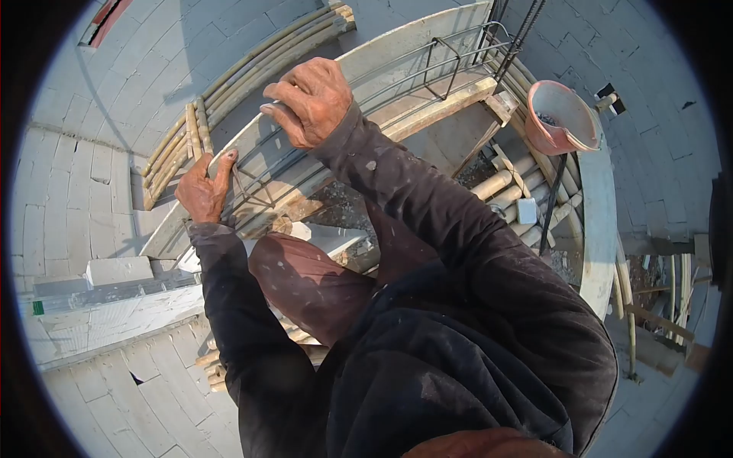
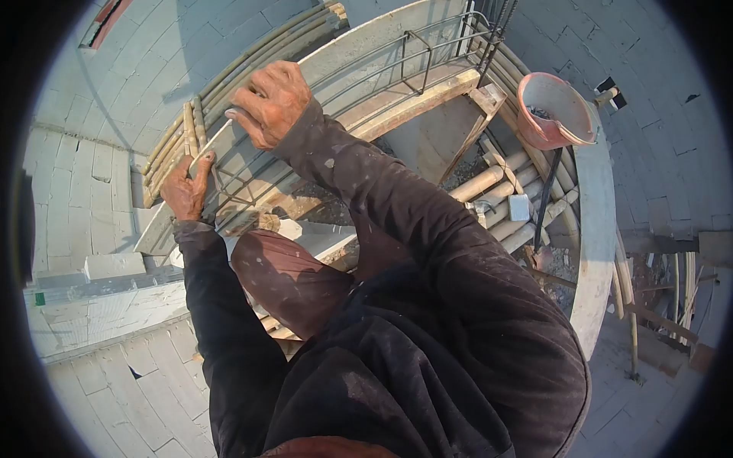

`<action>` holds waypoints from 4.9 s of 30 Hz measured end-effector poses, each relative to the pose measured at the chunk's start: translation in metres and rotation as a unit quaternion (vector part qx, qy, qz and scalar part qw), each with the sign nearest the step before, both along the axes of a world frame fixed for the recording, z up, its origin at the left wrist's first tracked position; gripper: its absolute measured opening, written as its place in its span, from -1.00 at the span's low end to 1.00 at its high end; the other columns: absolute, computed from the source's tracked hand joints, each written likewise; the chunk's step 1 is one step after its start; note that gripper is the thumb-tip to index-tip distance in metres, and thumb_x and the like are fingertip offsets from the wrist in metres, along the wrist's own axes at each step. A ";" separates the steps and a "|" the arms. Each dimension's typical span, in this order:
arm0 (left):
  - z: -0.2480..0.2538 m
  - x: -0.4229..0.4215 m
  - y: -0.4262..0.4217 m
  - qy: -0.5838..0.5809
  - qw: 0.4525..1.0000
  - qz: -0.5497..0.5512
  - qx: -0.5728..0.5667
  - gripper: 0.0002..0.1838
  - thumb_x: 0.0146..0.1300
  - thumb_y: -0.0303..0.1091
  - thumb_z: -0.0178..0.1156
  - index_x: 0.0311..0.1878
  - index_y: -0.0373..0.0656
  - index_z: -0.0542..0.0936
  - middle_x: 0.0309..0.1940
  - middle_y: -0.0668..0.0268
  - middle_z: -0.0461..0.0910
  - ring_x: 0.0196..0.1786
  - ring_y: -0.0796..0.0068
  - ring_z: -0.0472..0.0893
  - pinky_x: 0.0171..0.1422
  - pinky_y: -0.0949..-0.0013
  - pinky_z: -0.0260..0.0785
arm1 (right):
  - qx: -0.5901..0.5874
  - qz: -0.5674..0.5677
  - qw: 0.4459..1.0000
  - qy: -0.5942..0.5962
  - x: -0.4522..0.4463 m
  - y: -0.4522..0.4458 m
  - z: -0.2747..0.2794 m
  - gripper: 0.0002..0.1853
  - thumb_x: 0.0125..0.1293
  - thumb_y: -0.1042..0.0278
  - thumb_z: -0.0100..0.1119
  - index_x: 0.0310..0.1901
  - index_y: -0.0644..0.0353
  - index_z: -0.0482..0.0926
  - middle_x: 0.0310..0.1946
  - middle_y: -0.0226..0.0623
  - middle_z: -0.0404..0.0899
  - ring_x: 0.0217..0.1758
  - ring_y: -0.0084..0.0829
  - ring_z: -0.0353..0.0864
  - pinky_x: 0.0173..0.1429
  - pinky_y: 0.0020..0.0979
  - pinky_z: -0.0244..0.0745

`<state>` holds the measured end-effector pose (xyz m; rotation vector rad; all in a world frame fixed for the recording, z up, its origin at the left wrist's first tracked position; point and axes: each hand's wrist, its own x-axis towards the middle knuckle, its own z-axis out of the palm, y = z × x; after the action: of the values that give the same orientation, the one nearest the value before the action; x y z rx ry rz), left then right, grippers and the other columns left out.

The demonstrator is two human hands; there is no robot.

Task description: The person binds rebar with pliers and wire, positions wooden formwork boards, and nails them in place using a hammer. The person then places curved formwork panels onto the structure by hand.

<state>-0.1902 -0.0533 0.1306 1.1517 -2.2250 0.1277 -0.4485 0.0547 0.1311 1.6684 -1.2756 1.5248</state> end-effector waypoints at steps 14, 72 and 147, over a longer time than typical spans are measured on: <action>0.001 -0.004 0.005 0.034 0.999 -0.022 -0.034 -0.44 0.09 0.22 0.50 -0.38 -0.19 0.70 -0.72 0.16 0.45 -0.62 0.19 0.39 -0.42 0.18 0.28 | -0.067 0.226 0.372 -0.898 -0.131 0.058 -0.229 -0.46 0.64 -0.10 -0.26 0.37 0.13 0.35 0.17 -0.13 0.56 0.34 0.00 0.47 0.41 0.16 0.32; 0.008 -0.009 0.010 0.046 0.999 0.001 -0.002 -0.46 0.09 0.20 0.51 -0.40 -0.19 0.71 -0.72 0.16 0.46 -0.64 0.30 0.39 -0.43 0.20 0.29 | -0.216 0.317 0.483 -0.787 -0.179 -0.025 -0.322 -0.39 0.56 -0.14 -0.19 0.34 0.20 0.46 0.26 -0.06 0.56 0.18 -0.01 0.65 0.13 0.07 0.66; -0.007 -0.020 0.023 -0.001 0.996 0.059 -0.070 -0.42 0.06 0.19 0.52 -0.25 -0.21 0.67 -0.39 0.19 0.63 -0.28 0.11 0.51 0.01 0.10 0.23 | -0.255 0.322 0.409 -0.815 -0.193 0.012 -0.288 -0.42 0.54 -0.07 -0.27 0.31 0.17 0.49 0.18 -0.04 0.59 0.20 0.07 0.58 0.30 0.14 0.49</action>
<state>-0.2106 -0.0307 0.1237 1.2049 -2.1119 0.3287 -0.6414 0.0668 -0.1573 -0.4910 -0.2759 3.7081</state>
